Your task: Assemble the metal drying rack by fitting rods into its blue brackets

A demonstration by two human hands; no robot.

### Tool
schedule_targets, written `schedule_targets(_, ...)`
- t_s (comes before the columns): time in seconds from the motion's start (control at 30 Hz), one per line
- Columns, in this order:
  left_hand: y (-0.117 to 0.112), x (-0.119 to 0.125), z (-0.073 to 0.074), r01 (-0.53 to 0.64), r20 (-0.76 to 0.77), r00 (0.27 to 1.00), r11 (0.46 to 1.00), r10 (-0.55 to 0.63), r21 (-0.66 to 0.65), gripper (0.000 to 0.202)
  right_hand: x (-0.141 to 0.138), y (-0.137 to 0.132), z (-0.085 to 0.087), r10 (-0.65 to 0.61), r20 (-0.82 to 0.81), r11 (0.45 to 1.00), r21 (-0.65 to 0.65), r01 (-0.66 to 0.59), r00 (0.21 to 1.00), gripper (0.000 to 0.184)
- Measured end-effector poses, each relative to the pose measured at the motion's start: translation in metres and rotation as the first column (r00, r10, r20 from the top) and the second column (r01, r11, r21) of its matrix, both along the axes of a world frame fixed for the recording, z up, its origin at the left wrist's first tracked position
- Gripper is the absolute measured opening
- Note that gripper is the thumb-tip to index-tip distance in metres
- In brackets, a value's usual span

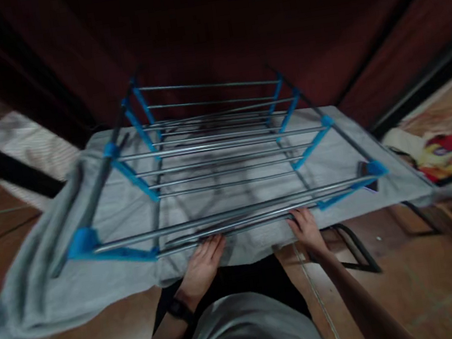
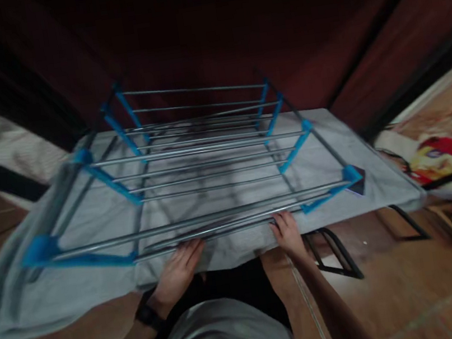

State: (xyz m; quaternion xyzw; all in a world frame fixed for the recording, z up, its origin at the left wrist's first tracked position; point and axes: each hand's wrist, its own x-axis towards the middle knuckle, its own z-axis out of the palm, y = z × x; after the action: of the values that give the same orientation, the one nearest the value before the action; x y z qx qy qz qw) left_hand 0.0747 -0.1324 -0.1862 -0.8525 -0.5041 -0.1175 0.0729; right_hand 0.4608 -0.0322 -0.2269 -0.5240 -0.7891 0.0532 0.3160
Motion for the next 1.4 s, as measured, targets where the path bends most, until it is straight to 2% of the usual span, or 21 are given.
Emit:
schedule_targets(0.03,0.005,0.004,-0.008,0.018,0.012,1.0,0.999,-0.019,0.035,0.057,0.002,-0.002,-0.001,-0.031,-0.033,0.999,-0.014,0.031,0.999,0.032)
schedule_targets(0.1,0.017,0.01,-0.021,0.046,0.027,0.998,0.996,-0.049,0.08,0.06,0.012,-0.005,-0.003,-0.177,-0.135,0.984,-0.018,0.176,0.975,0.027)
schedule_targets(0.2,0.034,0.015,-0.032,0.047,0.026,0.998,0.994,-0.05,0.095,0.058,0.038,-0.006,-0.006,-0.443,-0.322,0.888,-0.029,0.459,0.837,0.027)
schedule_targets(0.27,0.042,0.013,-0.036,0.038,0.029,0.999,0.995,-0.041,0.091,0.052,0.056,-0.001,-0.005,-0.513,-0.408,0.846,-0.091,0.526,0.755,0.037)
schedule_targets(0.33,0.048,0.011,-0.038,0.036,0.046,0.998,0.996,-0.04,0.086,0.044,0.071,0.008,-0.004,-0.502,-0.443,0.861,-0.18,0.475,0.743,0.043)
schedule_targets(0.4,0.052,0.008,-0.04,0.034,0.081,0.996,0.997,-0.04,0.067,0.041,0.078,0.018,-0.002,-0.478,-0.448,0.878,-0.256,0.404,0.755,0.04)
schedule_targets(0.5,0.053,0.005,-0.04,0.035,0.151,0.988,0.999,-0.039,0.028,0.042,0.079,0.026,0.0,-0.486,-0.421,0.872,-0.289,0.394,0.766,0.033)
schedule_targets(0.7,0.053,0.004,-0.031,0.1,0.192,0.976,0.994,-0.107,0.043,0.036,0.073,0.026,0.007,-0.532,-0.383,0.844,-0.311,0.437,0.755,0.037)
schedule_targets(0.8,0.053,0.005,-0.029,0.084,0.181,0.979,0.996,-0.089,0.036,0.037,0.071,0.025,0.01,-0.538,-0.374,0.84,-0.319,0.44,0.755,0.038)
schedule_targets(1.07,0.052,0.0,-0.037,0.096,0.188,0.977,0.995,-0.099,0.026,0.04,0.065,0.023,0.018,-0.563,-0.339,0.822,-0.328,0.466,0.754,0.034)
schedule_targets(1.23,0.053,0.001,-0.033,0.098,0.224,0.969,0.994,-0.104,0.038,0.041,0.057,0.024,0.019,-0.599,-0.33,0.798,-0.327,0.507,0.73,0.035)
schedule_targets(1.4,0.051,0.003,-0.029,0.067,0.207,0.976,0.998,-0.065,-0.003,0.042,0.05,0.021,0.019,-0.626,-0.318,0.777,-0.339,0.531,0.712,0.033)
